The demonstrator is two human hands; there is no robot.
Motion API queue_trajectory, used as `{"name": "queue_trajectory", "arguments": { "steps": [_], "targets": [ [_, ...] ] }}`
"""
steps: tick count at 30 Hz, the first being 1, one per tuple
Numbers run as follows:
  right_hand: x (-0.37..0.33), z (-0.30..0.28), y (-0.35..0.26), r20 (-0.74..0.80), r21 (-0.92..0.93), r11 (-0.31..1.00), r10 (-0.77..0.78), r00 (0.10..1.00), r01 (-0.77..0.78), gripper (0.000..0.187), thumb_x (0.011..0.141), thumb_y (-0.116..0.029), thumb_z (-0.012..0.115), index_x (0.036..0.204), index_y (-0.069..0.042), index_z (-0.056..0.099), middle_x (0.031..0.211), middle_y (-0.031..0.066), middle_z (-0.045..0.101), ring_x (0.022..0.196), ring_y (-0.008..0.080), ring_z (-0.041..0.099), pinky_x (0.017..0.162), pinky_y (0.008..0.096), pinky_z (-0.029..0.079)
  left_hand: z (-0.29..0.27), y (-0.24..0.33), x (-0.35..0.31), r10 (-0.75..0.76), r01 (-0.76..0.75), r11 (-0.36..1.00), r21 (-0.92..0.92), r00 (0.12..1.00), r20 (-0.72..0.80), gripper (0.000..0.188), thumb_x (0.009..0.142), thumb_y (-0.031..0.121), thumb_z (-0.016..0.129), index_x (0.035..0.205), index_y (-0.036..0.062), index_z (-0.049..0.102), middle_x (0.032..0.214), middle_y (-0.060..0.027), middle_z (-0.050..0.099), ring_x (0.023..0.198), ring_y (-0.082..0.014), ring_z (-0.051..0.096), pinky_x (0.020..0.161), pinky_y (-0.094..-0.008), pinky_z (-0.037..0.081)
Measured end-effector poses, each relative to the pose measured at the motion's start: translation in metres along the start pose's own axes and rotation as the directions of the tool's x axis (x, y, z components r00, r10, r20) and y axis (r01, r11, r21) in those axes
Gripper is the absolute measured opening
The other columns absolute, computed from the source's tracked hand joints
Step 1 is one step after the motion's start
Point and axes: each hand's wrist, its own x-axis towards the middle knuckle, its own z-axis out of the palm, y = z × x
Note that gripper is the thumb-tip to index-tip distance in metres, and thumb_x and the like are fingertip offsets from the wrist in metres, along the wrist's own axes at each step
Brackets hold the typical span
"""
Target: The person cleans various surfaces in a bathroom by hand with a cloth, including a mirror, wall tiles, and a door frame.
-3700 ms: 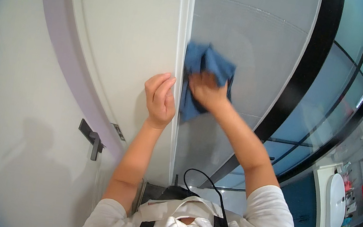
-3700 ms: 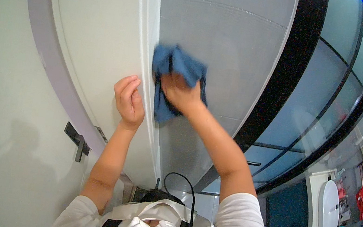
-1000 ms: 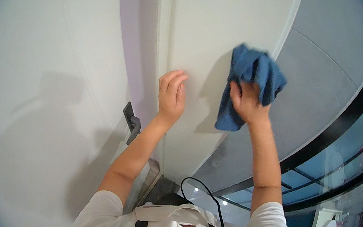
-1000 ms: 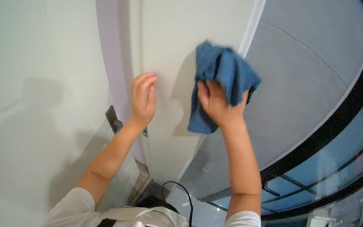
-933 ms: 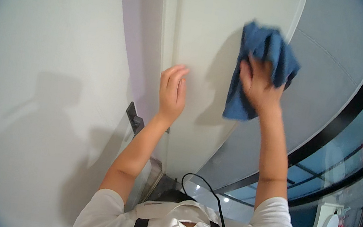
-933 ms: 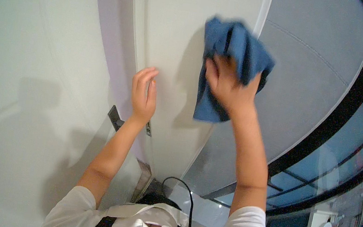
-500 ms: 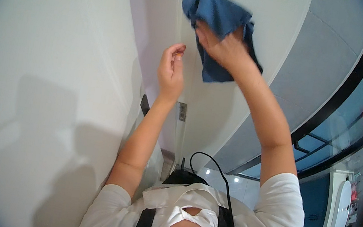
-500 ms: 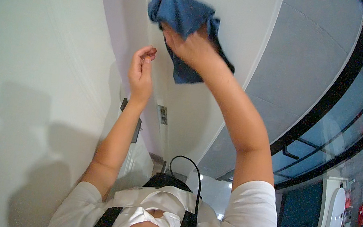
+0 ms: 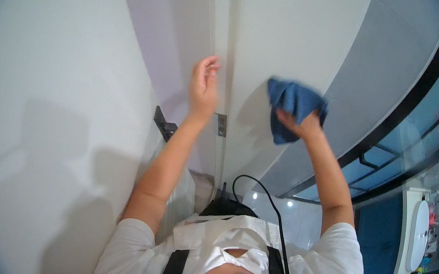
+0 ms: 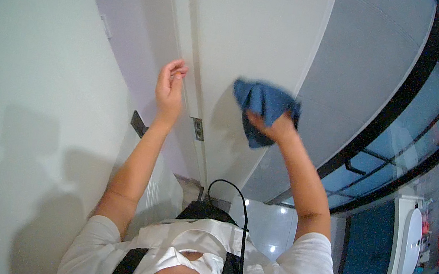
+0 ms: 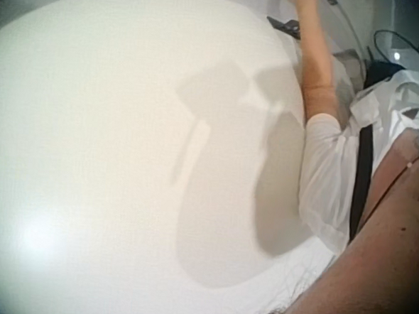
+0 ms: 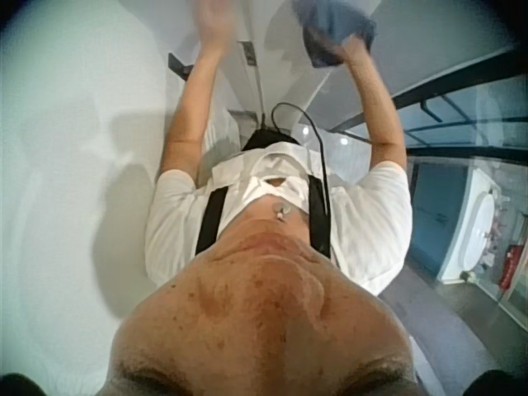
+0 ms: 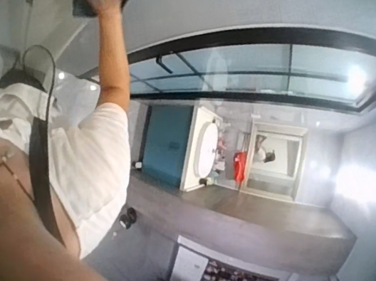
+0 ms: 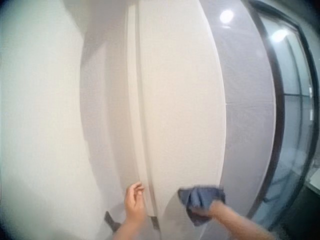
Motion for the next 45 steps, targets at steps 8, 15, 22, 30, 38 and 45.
{"name": "queue_trajectory", "arguments": {
  "steps": [8,15,22,30,38,45],
  "targets": [
    [0.095,-0.012,-0.014,-0.425,-0.362,0.911,0.029,0.905,-0.199,0.035,0.080,-0.032,0.060,0.111,-0.017,0.059,0.096,0.0091,0.059,0.090,0.0299,0.052,0.079,0.0385,0.042,-0.004,-0.042,-0.019,-0.162,0.168,0.976,-0.137,0.985,0.055,0.027,0.092,0.005,0.038,0.116,-0.0035,0.047,0.109,-0.0107,0.054,0.102,-0.0176,0.052,0.092,-0.0323,0.041],
    [0.110,0.060,-0.057,-0.470,-0.259,0.957,-0.246,0.847,0.134,0.020,0.070,-0.025,0.066,0.090,-0.023,0.063,0.099,0.0116,0.059,0.086,0.0351,0.056,0.065,0.0458,0.045,-0.026,-0.084,-0.048,-0.297,0.310,0.933,-0.182,0.950,0.100,0.028,0.092,0.008,0.042,0.118,-0.0019,0.045,0.112,-0.0120,0.053,0.106,-0.0189,0.050,0.094,-0.0333,0.041],
    [0.041,0.162,-0.029,-0.099,-0.045,0.996,-0.077,0.992,0.073,0.033,0.078,-0.026,0.056,0.109,-0.015,0.056,0.115,0.0155,0.052,0.106,0.0372,0.048,0.084,0.0490,0.041,-0.027,-0.102,-0.067,-0.370,0.385,0.913,-0.138,0.921,0.123,0.030,0.092,0.009,0.042,0.120,-0.0011,0.044,0.114,-0.0123,0.051,0.108,-0.0191,0.049,0.096,-0.0324,0.040],
    [-0.115,0.196,0.016,0.596,-0.258,0.755,-0.367,0.714,0.602,0.048,0.090,-0.020,0.038,0.134,-0.001,0.033,0.139,0.0179,0.032,0.128,0.0301,0.034,0.109,0.0403,0.022,0.001,-0.109,-0.085,-0.312,0.329,0.943,-0.051,0.926,0.212,0.027,0.091,0.004,0.043,0.117,-0.0014,0.046,0.110,-0.0104,0.053,0.106,-0.0172,0.051,0.096,-0.0316,0.040],
    [-0.028,0.042,0.053,-0.020,-0.215,0.969,0.119,0.993,-0.120,0.055,0.076,-0.039,0.062,0.123,-0.012,0.052,0.111,0.0148,0.056,0.094,0.0332,0.056,0.082,0.0460,0.043,0.048,-0.090,-0.081,-0.283,0.288,0.954,-0.077,0.956,0.074,0.020,0.087,0.003,0.047,0.107,-0.0003,0.049,0.101,-0.0073,0.052,0.094,-0.0144,0.051,0.085,-0.0263,0.041],
    [-0.058,0.079,0.059,-0.190,-0.248,0.957,0.102,0.976,-0.148,0.046,0.078,-0.041,0.056,0.120,-0.021,0.055,0.117,0.0097,0.056,0.108,0.0342,0.051,0.096,0.0471,0.034,0.071,-0.108,-0.084,-0.242,0.242,0.970,-0.015,0.962,-0.128,0.017,0.085,0.001,0.047,0.102,0.0005,0.048,0.094,-0.0064,0.050,0.085,-0.0132,0.048,0.079,-0.0259,0.041]
  ]
}}
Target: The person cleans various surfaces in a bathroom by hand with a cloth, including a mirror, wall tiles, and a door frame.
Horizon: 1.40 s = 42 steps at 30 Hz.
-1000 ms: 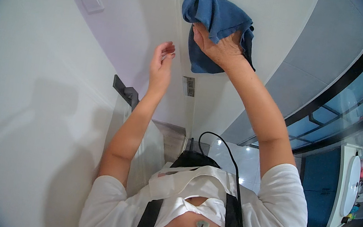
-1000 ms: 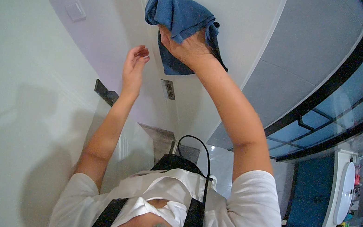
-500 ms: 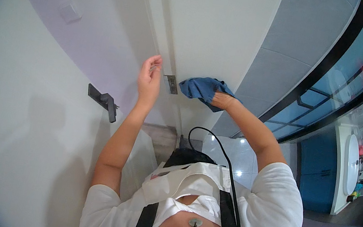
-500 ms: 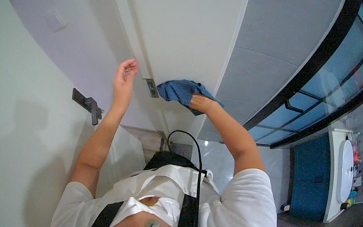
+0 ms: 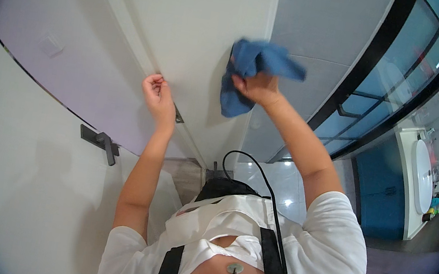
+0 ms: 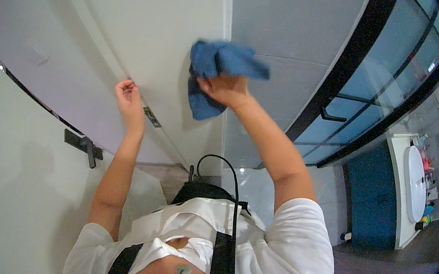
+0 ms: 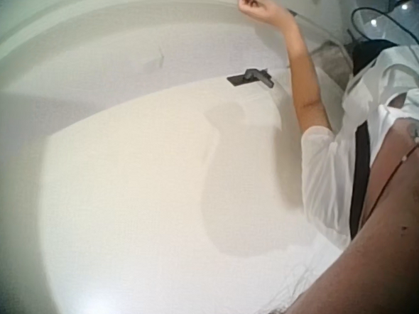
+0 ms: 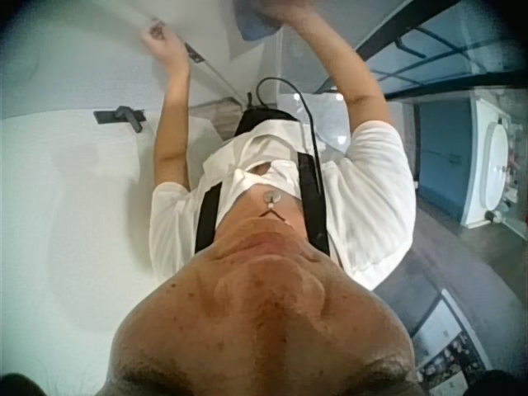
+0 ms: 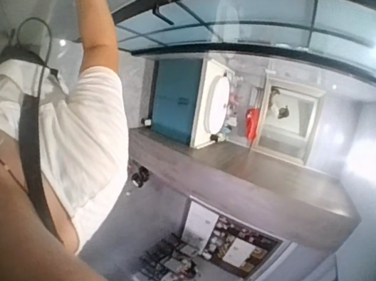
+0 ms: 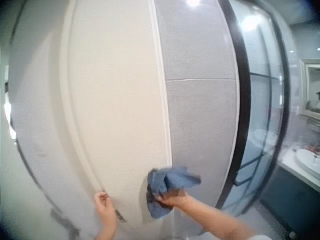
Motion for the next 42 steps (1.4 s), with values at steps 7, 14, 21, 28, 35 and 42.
{"name": "queue_trajectory", "arguments": {
  "steps": [7,14,21,28,35,42],
  "targets": [
    [-0.099,0.000,0.011,0.487,0.592,0.616,0.240,0.840,-0.519,0.038,0.073,-0.020,0.066,0.108,-0.011,0.055,0.105,0.0126,0.058,0.101,0.0333,0.053,0.089,0.0404,0.042,0.004,0.011,-0.006,0.027,-0.029,0.999,-0.043,0.998,-0.059,0.023,0.083,0.000,0.049,0.106,-0.0008,0.047,0.099,-0.0087,0.049,0.088,-0.0164,0.047,0.080,-0.0285,0.040],
    [0.032,-0.044,0.068,-0.221,-0.145,0.978,0.115,0.969,-0.149,0.062,0.079,-0.015,0.061,0.134,0.000,0.034,0.122,0.0201,0.049,0.110,0.0384,0.047,0.096,0.0388,0.035,0.054,0.041,-0.041,0.483,-0.506,0.848,0.159,0.861,0.161,0.025,0.083,-0.003,0.048,0.108,0.0012,0.048,0.102,-0.0103,0.047,0.082,-0.0177,0.047,0.077,-0.0277,0.041],
    [0.101,-0.054,0.063,-0.267,-0.111,0.983,0.114,0.957,-0.148,0.064,0.077,-0.021,0.059,0.134,-0.007,0.035,0.115,0.0196,0.053,0.110,0.0346,0.045,0.091,0.0398,0.037,0.091,0.050,-0.040,0.505,-0.515,0.844,0.149,0.857,0.100,0.021,0.082,-0.004,0.049,0.102,0.0027,0.053,0.102,-0.0103,0.048,0.083,-0.0180,0.048,0.071,-0.0272,0.042],
    [-0.083,0.038,0.068,0.344,0.332,0.928,0.047,0.938,-0.168,0.032,0.085,-0.022,0.050,0.113,-0.008,0.053,0.113,0.0128,0.056,0.106,0.0303,0.051,0.091,0.0438,0.038,0.109,0.045,-0.053,0.555,-0.561,0.775,0.292,0.825,0.110,0.018,0.080,-0.007,0.049,0.093,0.0022,0.056,0.100,-0.0103,0.044,0.091,-0.0207,0.046,0.071,-0.0289,0.045],
    [-0.198,0.071,0.098,0.229,0.152,0.962,-0.260,0.938,0.229,0.047,0.082,-0.025,0.053,0.126,-0.011,0.046,0.130,0.0139,0.043,0.118,0.0343,0.043,0.097,0.0472,0.036,0.114,0.049,-0.065,0.503,-0.498,0.782,0.374,0.859,0.092,0.017,0.077,-0.008,0.049,0.088,0.0025,0.057,0.097,-0.0094,0.044,0.092,-0.0216,0.045,0.073,-0.0295,0.044],
    [0.035,-0.049,0.077,-0.106,0.600,0.794,-0.046,0.993,0.101,0.052,0.082,-0.015,0.055,0.130,-0.002,0.040,0.116,0.0218,0.050,0.107,0.0396,0.047,0.094,0.0439,0.035,0.107,0.070,-0.065,0.253,-0.253,0.940,0.229,0.967,0.032,0.011,0.082,-0.003,0.049,0.087,0.0016,0.057,0.089,-0.0083,0.052,0.083,-0.0179,0.051,0.074,-0.0288,0.043]
  ]
}}
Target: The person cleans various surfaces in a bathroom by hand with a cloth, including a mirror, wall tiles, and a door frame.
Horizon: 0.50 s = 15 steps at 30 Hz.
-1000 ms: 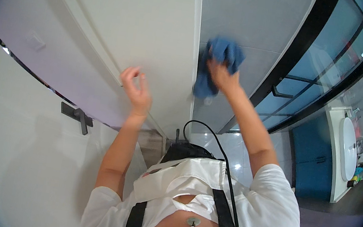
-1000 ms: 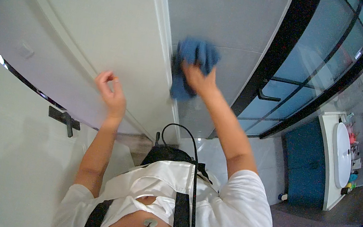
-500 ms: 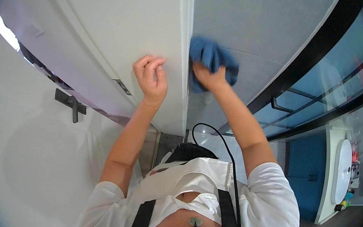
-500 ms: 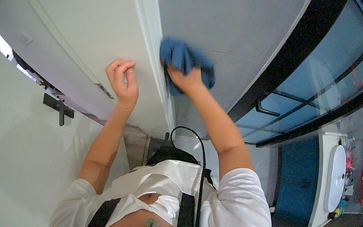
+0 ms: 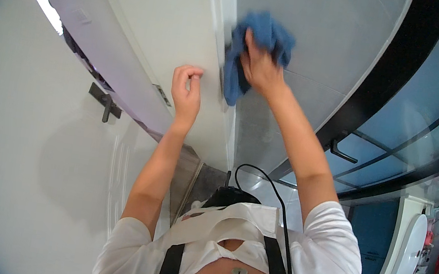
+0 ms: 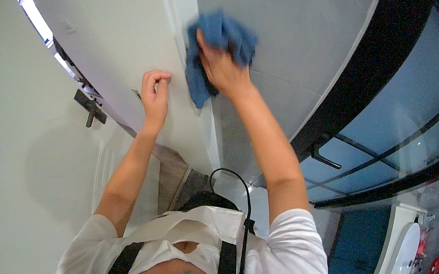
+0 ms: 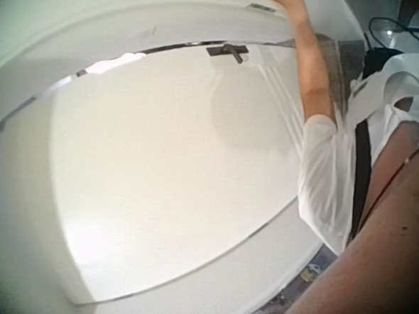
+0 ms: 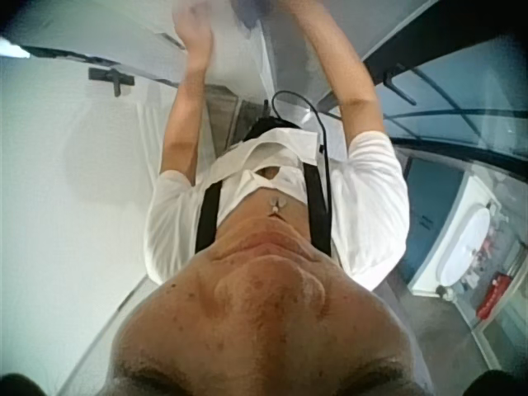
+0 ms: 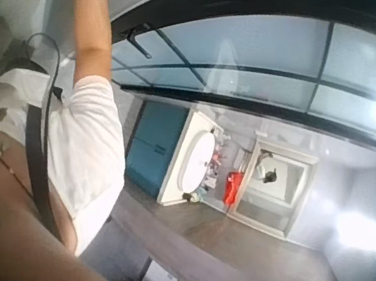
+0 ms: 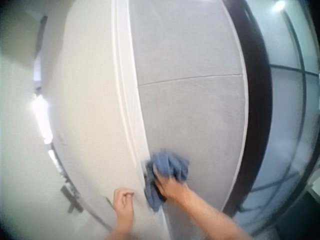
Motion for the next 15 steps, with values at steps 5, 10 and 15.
{"name": "queue_trajectory", "arguments": {
  "steps": [5,10,15],
  "targets": [
    [0.051,0.026,-0.024,-0.343,0.172,0.979,-0.044,0.938,0.109,0.069,0.081,-0.019,0.058,0.136,0.003,0.022,0.123,0.0264,0.044,0.110,0.0427,0.043,0.095,0.0431,0.033,-0.007,0.011,0.005,-0.267,0.234,0.925,-0.301,0.961,-0.073,0.011,0.090,0.003,0.043,0.092,0.0006,0.054,0.085,-0.0051,0.055,0.077,-0.0122,0.052,0.074,-0.0257,0.045],
    [-0.060,0.086,-0.033,0.008,0.379,0.843,0.410,0.912,-0.382,0.075,0.081,-0.022,0.056,0.137,0.004,0.015,0.130,0.0309,0.036,0.121,0.0438,0.034,0.100,0.0443,0.029,-0.021,0.013,0.003,-0.305,0.279,0.909,-0.309,0.952,-0.038,0.011,0.091,0.004,0.043,0.092,0.0014,0.053,0.084,-0.0043,0.055,0.077,-0.0112,0.052,0.073,-0.0248,0.045],
    [-0.183,0.111,-0.028,0.257,0.138,0.838,0.485,0.836,-0.528,0.076,0.083,-0.019,0.056,0.140,-0.001,0.009,0.125,0.0272,0.040,0.114,0.0432,0.041,0.092,0.0451,0.038,-0.016,0.009,-0.013,-0.326,0.322,0.897,-0.303,0.945,0.041,0.011,0.090,0.003,0.043,0.092,0.0015,0.054,0.085,-0.0041,0.055,0.077,-0.0106,0.052,0.072,-0.0250,0.046]
  ]
}}
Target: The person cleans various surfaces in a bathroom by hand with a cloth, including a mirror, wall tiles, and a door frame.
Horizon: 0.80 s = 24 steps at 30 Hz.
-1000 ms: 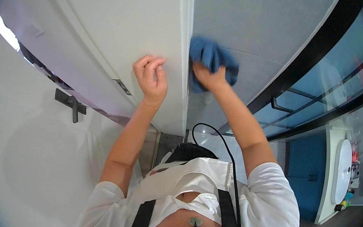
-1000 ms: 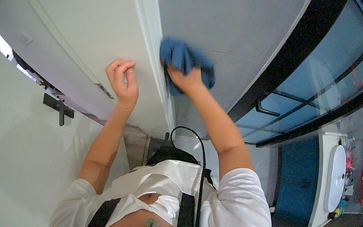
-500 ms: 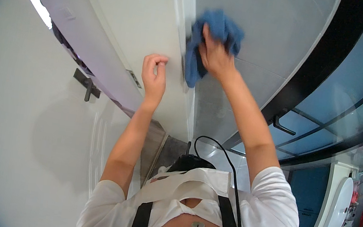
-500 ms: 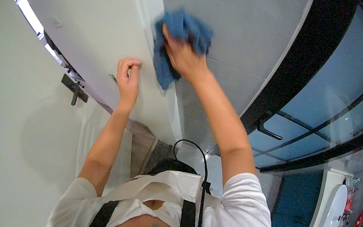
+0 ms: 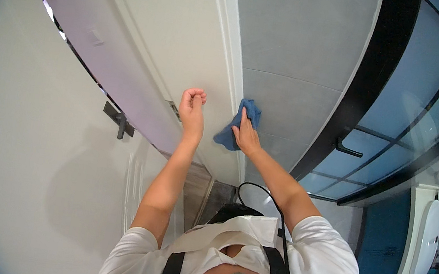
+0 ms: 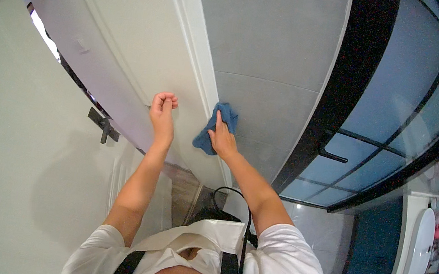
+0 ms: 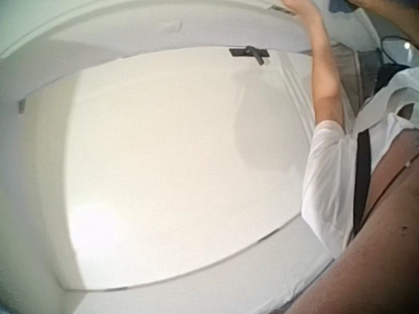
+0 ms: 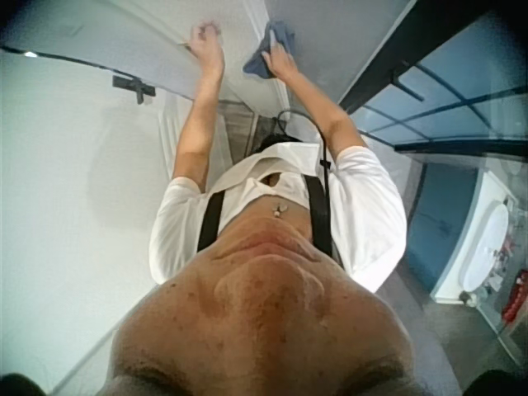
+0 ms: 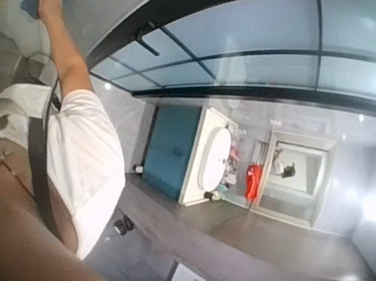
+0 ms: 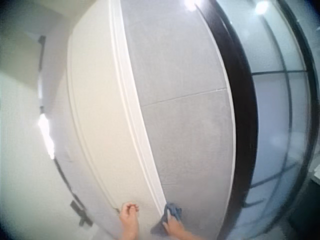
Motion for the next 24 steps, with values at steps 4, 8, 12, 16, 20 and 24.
{"name": "queue_trajectory", "arguments": {
  "steps": [4,8,12,16,20,24],
  "targets": [
    [0.004,-0.027,-0.027,-0.110,-0.199,0.977,-0.098,0.989,0.075,0.058,0.083,-0.012,0.055,0.135,-0.006,0.030,0.122,0.0226,0.044,0.110,0.0428,0.043,0.092,0.0468,0.037,-0.002,-0.001,-0.009,-0.009,0.009,1.000,-0.004,0.998,0.068,0.011,0.090,0.004,0.043,0.094,0.0009,0.054,0.085,-0.0042,0.056,0.077,-0.0102,0.052,0.073,-0.0251,0.046],
    [0.034,-0.086,-0.035,-0.194,-0.519,0.841,-0.292,0.936,0.155,0.046,0.082,-0.011,0.056,0.126,-0.009,0.046,0.126,0.0239,0.041,0.111,0.0428,0.042,0.088,0.0473,0.040,0.007,0.003,-0.008,0.049,-0.047,0.999,-0.025,0.996,0.071,0.011,0.090,0.003,0.044,0.096,-0.0002,0.054,0.087,-0.0048,0.056,0.079,-0.0103,0.053,0.074,-0.0232,0.044],
    [0.094,-0.156,-0.076,-0.263,-0.611,0.714,-0.590,0.763,0.341,0.051,0.080,-0.006,0.058,0.128,-0.004,0.041,0.117,0.0216,0.049,0.101,0.0398,0.050,0.084,0.0446,0.042,0.019,-0.004,-0.006,0.059,-0.055,0.997,-0.052,0.995,0.075,0.013,0.090,0.003,0.045,0.100,-0.0001,0.052,0.091,-0.0052,0.055,0.081,-0.0107,0.053,0.075,-0.0239,0.044],
    [0.144,-0.158,-0.118,-0.424,-0.086,0.912,-0.398,0.814,0.401,0.059,0.084,-0.007,0.051,0.136,0.002,0.024,0.123,0.0255,0.046,0.105,0.0403,0.050,0.087,0.0391,0.041,0.028,-0.025,-0.006,0.023,-0.014,0.985,-0.170,0.998,0.053,0.015,0.090,0.004,0.045,0.103,0.0006,0.051,0.092,-0.0049,0.055,0.081,-0.0110,0.052,0.076,-0.0253,0.044],
    [0.140,-0.100,-0.106,-0.367,-0.092,0.896,-0.437,0.821,0.435,0.059,0.086,-0.010,0.042,0.137,0.006,0.017,0.131,0.0294,0.036,0.118,0.0413,0.039,0.099,0.0390,0.032,0.021,-0.025,-0.002,-0.001,0.022,0.971,-0.239,0.996,0.088,0.014,0.092,0.006,0.044,0.102,0.0015,0.052,0.091,-0.0041,0.054,0.081,-0.0109,0.052,0.077,-0.0263,0.044],
    [0.071,-0.027,-0.047,-0.286,0.147,0.967,-0.158,0.945,0.206,0.058,0.085,-0.011,0.040,0.135,0.010,0.018,0.132,0.0327,0.032,0.123,0.0446,0.032,0.103,0.0419,0.025,0.013,-0.033,-0.005,0.007,0.036,0.960,-0.276,0.988,0.152,0.016,0.093,0.011,0.044,0.103,0.0007,0.051,0.092,-0.0055,0.054,0.083,-0.0126,0.050,0.080,-0.0275,0.042]
  ]
}}
